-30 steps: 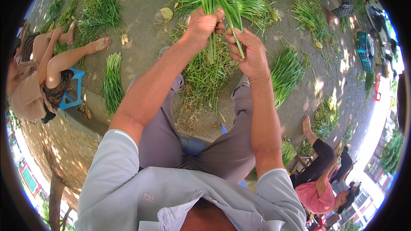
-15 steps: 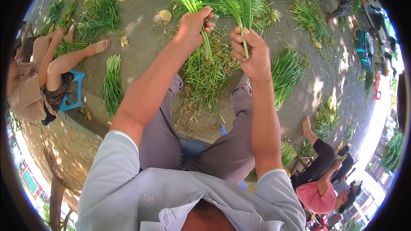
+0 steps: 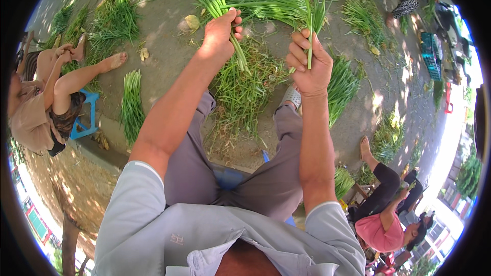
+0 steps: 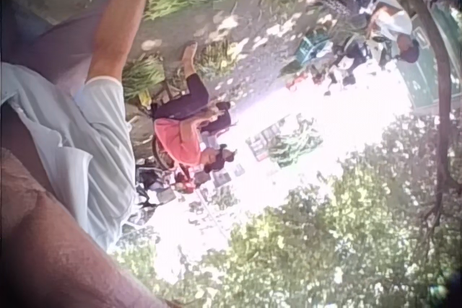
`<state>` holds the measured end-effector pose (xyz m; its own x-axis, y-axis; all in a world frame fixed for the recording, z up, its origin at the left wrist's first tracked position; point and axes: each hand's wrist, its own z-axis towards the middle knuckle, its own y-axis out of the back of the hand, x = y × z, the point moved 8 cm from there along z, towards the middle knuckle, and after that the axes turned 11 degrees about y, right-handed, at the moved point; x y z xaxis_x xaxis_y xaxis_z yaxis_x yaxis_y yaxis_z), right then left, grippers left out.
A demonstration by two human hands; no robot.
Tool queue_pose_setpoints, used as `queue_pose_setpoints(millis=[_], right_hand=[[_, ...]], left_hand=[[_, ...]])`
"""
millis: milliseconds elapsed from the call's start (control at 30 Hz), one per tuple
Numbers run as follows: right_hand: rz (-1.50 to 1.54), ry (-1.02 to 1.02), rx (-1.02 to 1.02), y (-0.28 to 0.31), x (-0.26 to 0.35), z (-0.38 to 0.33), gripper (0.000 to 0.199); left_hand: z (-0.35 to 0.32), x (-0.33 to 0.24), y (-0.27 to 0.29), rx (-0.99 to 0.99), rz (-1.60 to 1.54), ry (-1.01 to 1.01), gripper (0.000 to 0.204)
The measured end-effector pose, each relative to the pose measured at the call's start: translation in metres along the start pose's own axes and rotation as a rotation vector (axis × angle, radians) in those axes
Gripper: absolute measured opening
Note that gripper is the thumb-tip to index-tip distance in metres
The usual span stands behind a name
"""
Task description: The person picks up bunches of green plants, separates individual stalks, and places them into organized piles on the ground.
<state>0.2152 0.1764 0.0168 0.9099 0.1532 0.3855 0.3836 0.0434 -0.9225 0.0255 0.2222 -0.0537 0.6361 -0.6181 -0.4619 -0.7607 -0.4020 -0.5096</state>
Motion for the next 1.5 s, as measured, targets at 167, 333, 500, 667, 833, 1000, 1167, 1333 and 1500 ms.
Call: queue_pose_setpoints(millis=[167,333,500,667,833,1000,1167,1333,1500], right_hand=[[0.005,0.025,0.012,0.000,0.005,0.001,0.020],[0.047,0.140,0.012,0.000,0.025,0.002,0.019],[-0.177,0.230,-0.092,0.009,0.046,-0.003,0.019],[-0.678,0.108,-0.418,0.010,0.021,-0.005,0.017],[-0.708,-0.015,-0.473,0.042,0.019,-0.010,0.017],[-0.752,-0.010,-0.526,0.043,0.026,-0.019,0.021],[-0.760,0.051,-0.536,0.030,0.041,-0.027,0.022],[-0.892,0.124,-0.581,0.025,0.075,-0.034,0.023],[-0.975,0.174,-0.616,0.054,0.130,-0.035,0.025]], left_hand=[[-0.002,0.002,-0.001,-0.035,-0.013,0.034,0.018],[0.004,-0.008,0.014,-0.062,-0.109,-0.011,0.018],[0.006,-0.008,0.008,-0.031,-0.108,0.000,0.014],[0.019,-0.006,0.013,0.086,-0.051,0.030,0.015],[0.024,0.004,0.004,0.138,0.037,0.088,0.014],[0.026,0.010,0.001,0.123,0.079,0.121,0.014],[0.025,0.015,-0.003,0.127,0.102,0.141,0.013],[0.026,0.018,-0.006,0.148,0.145,0.185,0.012],[0.027,0.030,-0.015,0.207,0.202,0.228,0.012]])
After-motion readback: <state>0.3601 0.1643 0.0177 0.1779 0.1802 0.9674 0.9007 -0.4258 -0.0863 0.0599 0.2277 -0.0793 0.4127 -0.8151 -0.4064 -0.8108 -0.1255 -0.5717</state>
